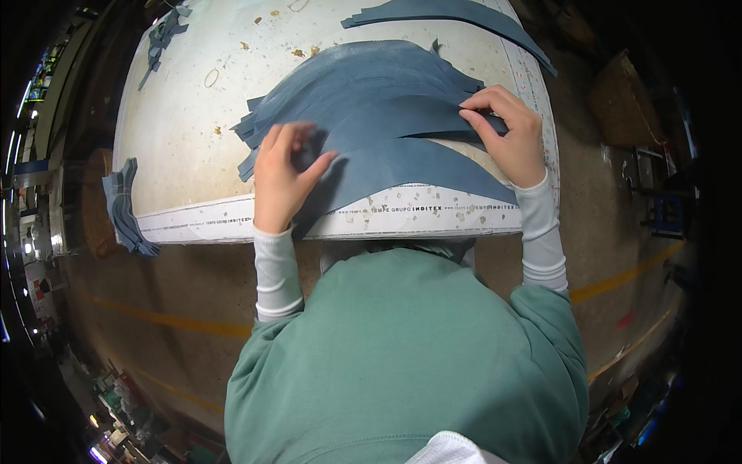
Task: The person gathers and aligns multiple gray fabric pieces on a table, then stacks them neatly. They also handle a bundle of similar pieces, adjusting and repositioning them. The person moves a stack of papers aside to clear the workspace.
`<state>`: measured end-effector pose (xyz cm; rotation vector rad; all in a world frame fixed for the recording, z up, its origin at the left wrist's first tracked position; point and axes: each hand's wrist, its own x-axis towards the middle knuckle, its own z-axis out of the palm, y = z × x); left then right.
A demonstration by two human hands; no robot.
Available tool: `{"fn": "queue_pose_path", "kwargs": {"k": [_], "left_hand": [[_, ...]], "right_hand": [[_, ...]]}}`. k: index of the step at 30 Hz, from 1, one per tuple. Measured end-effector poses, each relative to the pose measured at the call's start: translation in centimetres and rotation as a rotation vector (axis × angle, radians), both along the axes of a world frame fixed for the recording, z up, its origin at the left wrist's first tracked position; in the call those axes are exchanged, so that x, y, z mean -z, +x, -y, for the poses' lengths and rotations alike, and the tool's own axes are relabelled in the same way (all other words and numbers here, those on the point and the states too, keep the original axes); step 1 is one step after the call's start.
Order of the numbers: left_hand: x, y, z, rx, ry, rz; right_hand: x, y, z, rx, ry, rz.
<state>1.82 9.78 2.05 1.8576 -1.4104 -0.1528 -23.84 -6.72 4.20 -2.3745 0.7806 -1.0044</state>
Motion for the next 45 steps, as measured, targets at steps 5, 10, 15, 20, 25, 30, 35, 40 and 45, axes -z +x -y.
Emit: {"fn": "queue_pose_path", "kwargs": {"k": [5, 10, 15, 20, 25, 30, 35, 40, 45], "left_hand": [[0.1, 0.7, 2.1, 0.204, 0.119, 0.159], [-1.5, 2.8, 1.3, 0.193, -0.069, -0.17], [-3.3, 2.8, -1.7, 0.082, -0.046, -0.388], [-2.3, 1.4, -2.9, 0.16, 0.377, -0.175], [-0.8, 0.8, -3.7, 0.096, 0.393, -0.201], [-0.3, 0.2, -4.2, 0.058, 0.281, -0.128], [-0.3, -0.9, -4.7, 0.022, 0.297, -0.102], [-0.2, -0.8, -5.0, -0.006, 0.399, 0.0], [-0.4, -0.7, -5.1, 0.011, 0.42, -0.074]], "right_hand": [[-3.4, -1.3, -1.3, -0.041, -0.078, 0.262], [-3.7, -3.7, -1.8, 0.005, 0.102, 0.317], [-0.7, -5.2, -3.4, 0.094, 0.436, 0.245], [2.2, -5.3, -4.4, 0.201, 0.526, -0.152], [2.8, -5.5, -4.5, 0.203, 0.449, -0.233], [2.8, -5.2, -4.5, 0.154, 0.269, -0.249], [3.1, -4.2, -5.5, 0.129, 0.318, -0.181], [3.0, -4.0, -5.5, 0.175, 0.413, -0.235], [2.6, -3.9, -4.8, 0.078, 0.381, -0.266]]}}
